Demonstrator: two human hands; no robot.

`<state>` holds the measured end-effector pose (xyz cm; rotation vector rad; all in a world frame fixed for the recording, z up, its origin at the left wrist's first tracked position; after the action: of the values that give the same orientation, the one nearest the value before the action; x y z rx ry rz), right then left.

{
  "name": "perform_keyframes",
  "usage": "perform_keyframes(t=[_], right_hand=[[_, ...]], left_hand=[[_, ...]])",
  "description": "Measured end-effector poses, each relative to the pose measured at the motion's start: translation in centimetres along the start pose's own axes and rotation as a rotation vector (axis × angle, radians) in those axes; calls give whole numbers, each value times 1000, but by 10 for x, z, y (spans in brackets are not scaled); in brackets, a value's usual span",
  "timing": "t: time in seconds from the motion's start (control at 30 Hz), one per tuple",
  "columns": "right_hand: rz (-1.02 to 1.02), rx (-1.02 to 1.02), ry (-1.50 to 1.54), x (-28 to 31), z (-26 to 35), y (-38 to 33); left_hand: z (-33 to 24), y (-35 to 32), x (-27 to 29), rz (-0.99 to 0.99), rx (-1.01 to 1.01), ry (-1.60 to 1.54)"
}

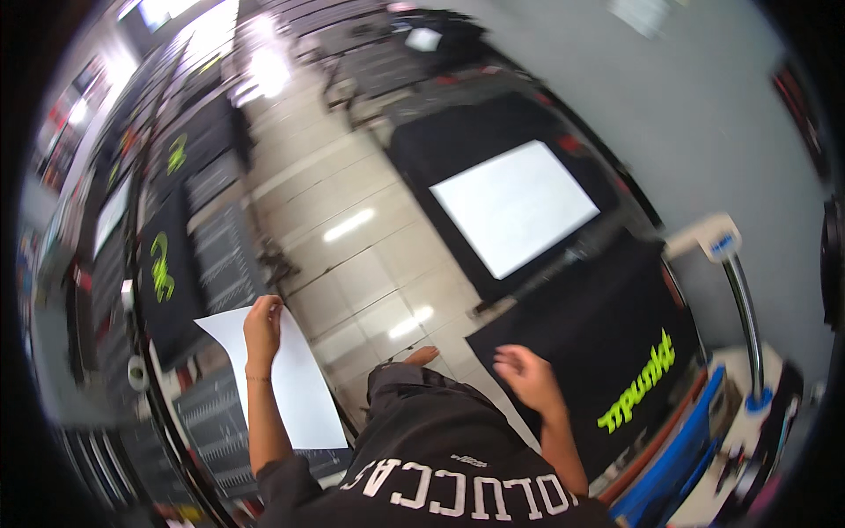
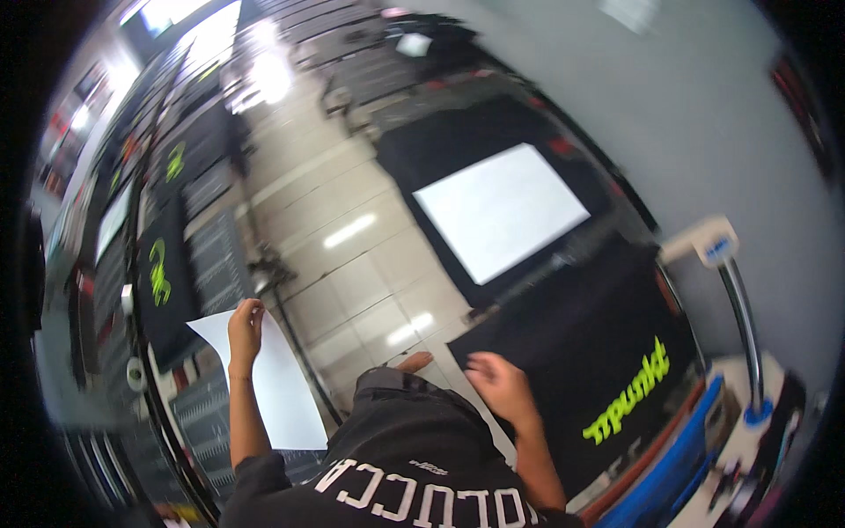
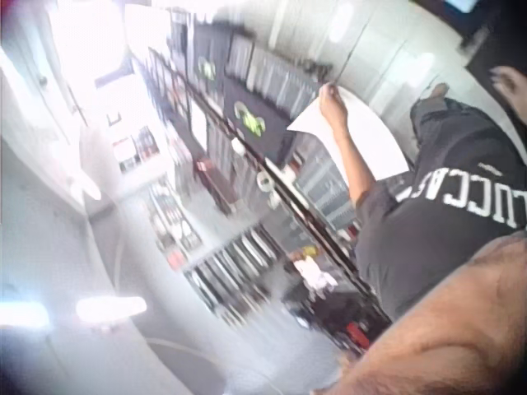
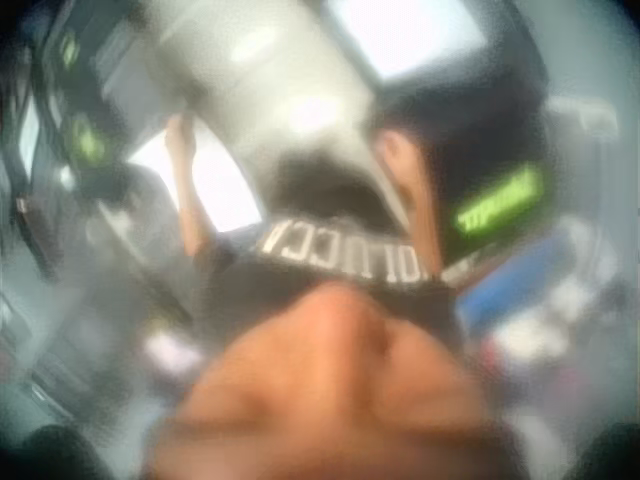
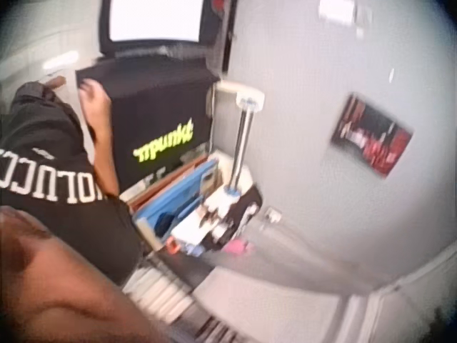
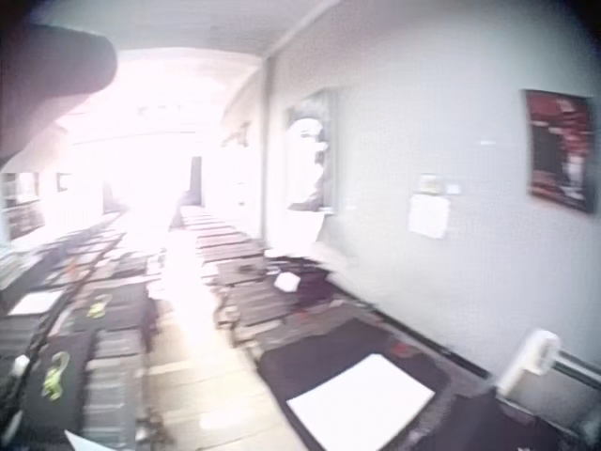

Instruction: The person positions a black garment on a print bed, aligns a white sheet over a logo, and presses it with a heat press machine.

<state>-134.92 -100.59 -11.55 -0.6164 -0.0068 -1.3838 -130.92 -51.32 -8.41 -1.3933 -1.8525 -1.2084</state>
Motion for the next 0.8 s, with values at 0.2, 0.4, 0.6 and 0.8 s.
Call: perform_keyframes(t=[0.2,0.4,0.6,0.8], right_hand=[[-22,326,128,-56,48,9],[-578,110,458,43,-15,-37],[-1100,-51,665,179,-188,-132],[-1159,-314,476,319,-307,-205]], left_hand=[[-338,60,-61,218,-840,-82],[-541,7,-103,215,-1258,-382],[-620,-47,-147,415,-1290,-720],[-535,-109,-258,600,-1183,-544]])
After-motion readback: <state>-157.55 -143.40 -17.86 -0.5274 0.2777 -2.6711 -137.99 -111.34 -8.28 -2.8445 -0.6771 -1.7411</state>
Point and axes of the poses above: each hand's wrist, its own y-axis towards the middle knuckle, its own x-axis out of the back of the hand, z = x × y, the point moved 8 cm from there along y, towards the middle knuckle, and after that the axes turned 9 degrees about -x, right-handed, at the moved point
